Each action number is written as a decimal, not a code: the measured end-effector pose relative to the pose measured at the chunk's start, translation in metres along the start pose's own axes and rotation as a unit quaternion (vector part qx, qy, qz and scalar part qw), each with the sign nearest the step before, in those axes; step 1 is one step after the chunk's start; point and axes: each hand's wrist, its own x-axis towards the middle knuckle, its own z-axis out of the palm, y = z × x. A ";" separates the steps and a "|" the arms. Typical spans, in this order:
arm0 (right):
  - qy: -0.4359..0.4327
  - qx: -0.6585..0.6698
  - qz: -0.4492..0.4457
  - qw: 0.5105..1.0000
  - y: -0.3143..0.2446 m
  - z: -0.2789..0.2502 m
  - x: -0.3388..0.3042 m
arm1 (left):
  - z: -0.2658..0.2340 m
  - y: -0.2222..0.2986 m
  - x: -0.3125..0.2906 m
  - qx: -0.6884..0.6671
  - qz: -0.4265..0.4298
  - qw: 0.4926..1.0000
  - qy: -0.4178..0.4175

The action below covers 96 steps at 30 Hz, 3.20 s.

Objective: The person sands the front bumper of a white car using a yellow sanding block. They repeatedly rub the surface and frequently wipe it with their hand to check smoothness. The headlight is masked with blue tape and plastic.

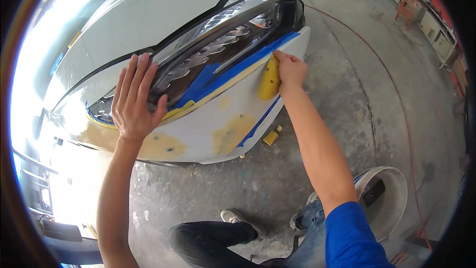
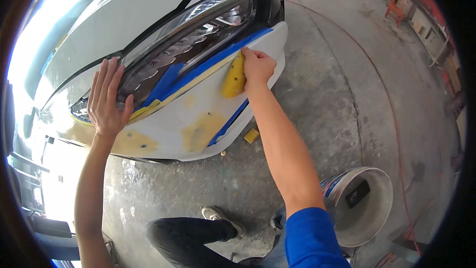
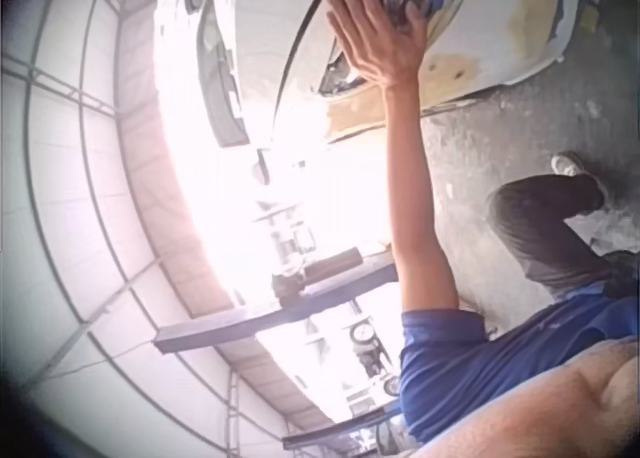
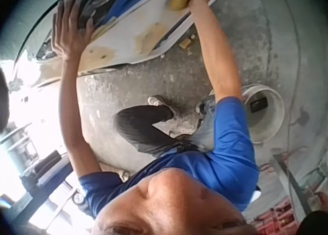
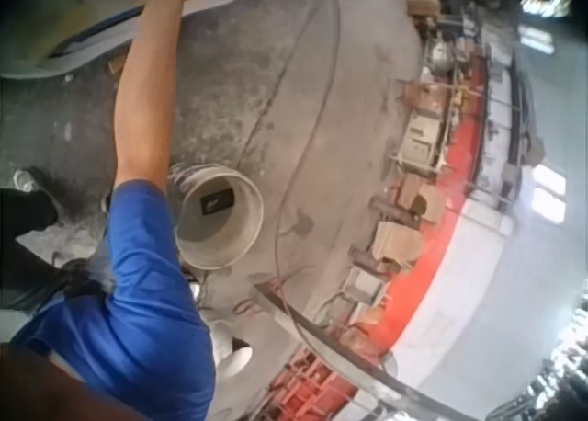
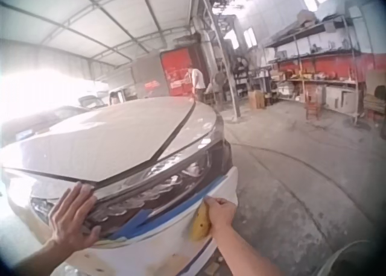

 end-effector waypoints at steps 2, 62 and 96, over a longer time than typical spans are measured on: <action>-0.029 -0.007 -0.015 0.999 0.011 -0.003 -0.010 | 0.000 0.000 0.000 0.000 0.000 1.000 0.000; -0.022 -0.071 -0.114 0.991 0.013 -0.006 0.023 | -0.001 0.000 -0.002 -0.019 -0.004 1.000 -0.010; -0.007 -0.272 0.264 0.926 0.106 -0.685 -0.064 | 0.134 0.208 0.086 -0.133 0.016 0.967 -0.215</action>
